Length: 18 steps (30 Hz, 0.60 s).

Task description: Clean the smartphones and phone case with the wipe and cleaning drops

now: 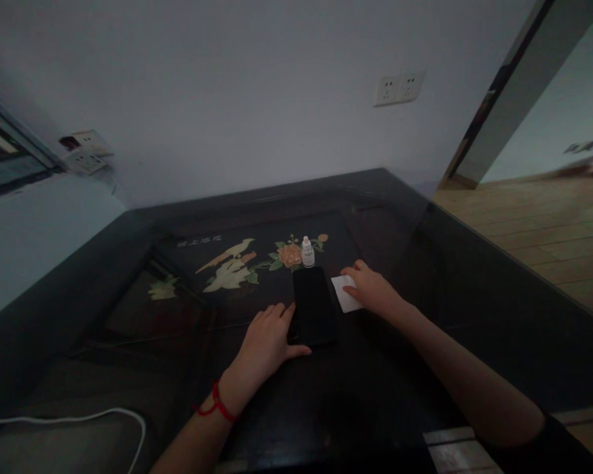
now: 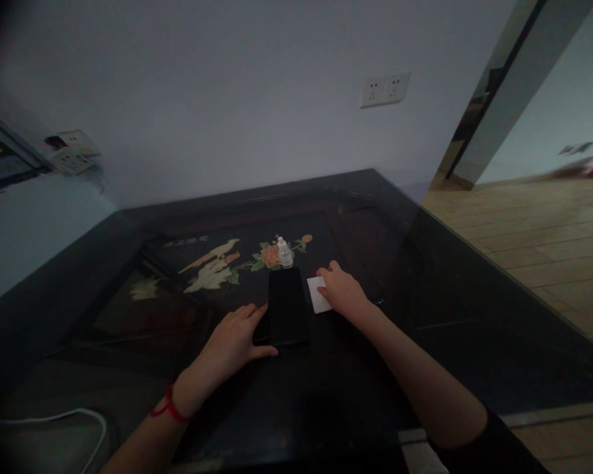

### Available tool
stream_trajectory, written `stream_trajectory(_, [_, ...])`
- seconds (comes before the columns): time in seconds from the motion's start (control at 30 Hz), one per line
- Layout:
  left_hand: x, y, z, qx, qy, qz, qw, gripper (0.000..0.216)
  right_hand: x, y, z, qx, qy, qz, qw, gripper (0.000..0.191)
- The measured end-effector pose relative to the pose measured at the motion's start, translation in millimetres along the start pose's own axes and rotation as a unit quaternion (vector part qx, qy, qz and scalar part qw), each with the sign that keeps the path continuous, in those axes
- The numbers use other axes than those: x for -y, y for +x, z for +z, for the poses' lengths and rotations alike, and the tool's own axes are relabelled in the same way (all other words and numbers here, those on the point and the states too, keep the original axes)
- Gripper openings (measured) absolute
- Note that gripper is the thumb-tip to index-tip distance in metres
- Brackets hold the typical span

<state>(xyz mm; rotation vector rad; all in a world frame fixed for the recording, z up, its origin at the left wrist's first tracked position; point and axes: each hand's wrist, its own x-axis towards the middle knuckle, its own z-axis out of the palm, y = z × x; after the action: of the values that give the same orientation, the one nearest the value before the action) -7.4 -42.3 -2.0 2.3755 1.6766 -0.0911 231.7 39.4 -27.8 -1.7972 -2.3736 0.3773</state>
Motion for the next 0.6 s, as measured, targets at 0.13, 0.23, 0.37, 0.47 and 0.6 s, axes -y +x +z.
stream_trajectory(0.13, [1.1, -0.2, -2.7, -0.004, -0.025, 0.006, 1.0, 0.095, 4.8, -3.3, 0.4, -0.006, 0.028, -0.015, 0.999, 0.033])
stream_trajectory(0.23, [3.0, 0.8, -6.0, -0.034, -0.073, 0.01, 0.997, 0.092, -2.9, 1.6, -1.0, -0.068, 0.069, -0.001, 0.995, 0.03])
stream_trajectory(0.37, [3.7, 3.8, -8.7, -0.103, -0.127, -0.01, 0.986, 0.055, -13.1, 22.6, -3.0, -0.121, 0.176, 0.009, 0.977, 0.019])
stream_trajectory(0.47, [2.4, 6.1, -8.0, -0.142, -0.141, -0.016, 0.98, 0.032, -6.0, 46.9, 1.1, -0.114, 0.209, -0.014, 0.971, 0.019])
stream_trajectory(0.6, [1.8, 8.1, -4.7, -0.168, -0.148, -0.013, 0.974, 0.021, 14.8, 79.4, 14.6, -0.12, 0.227, -0.023, 0.966, 0.03])
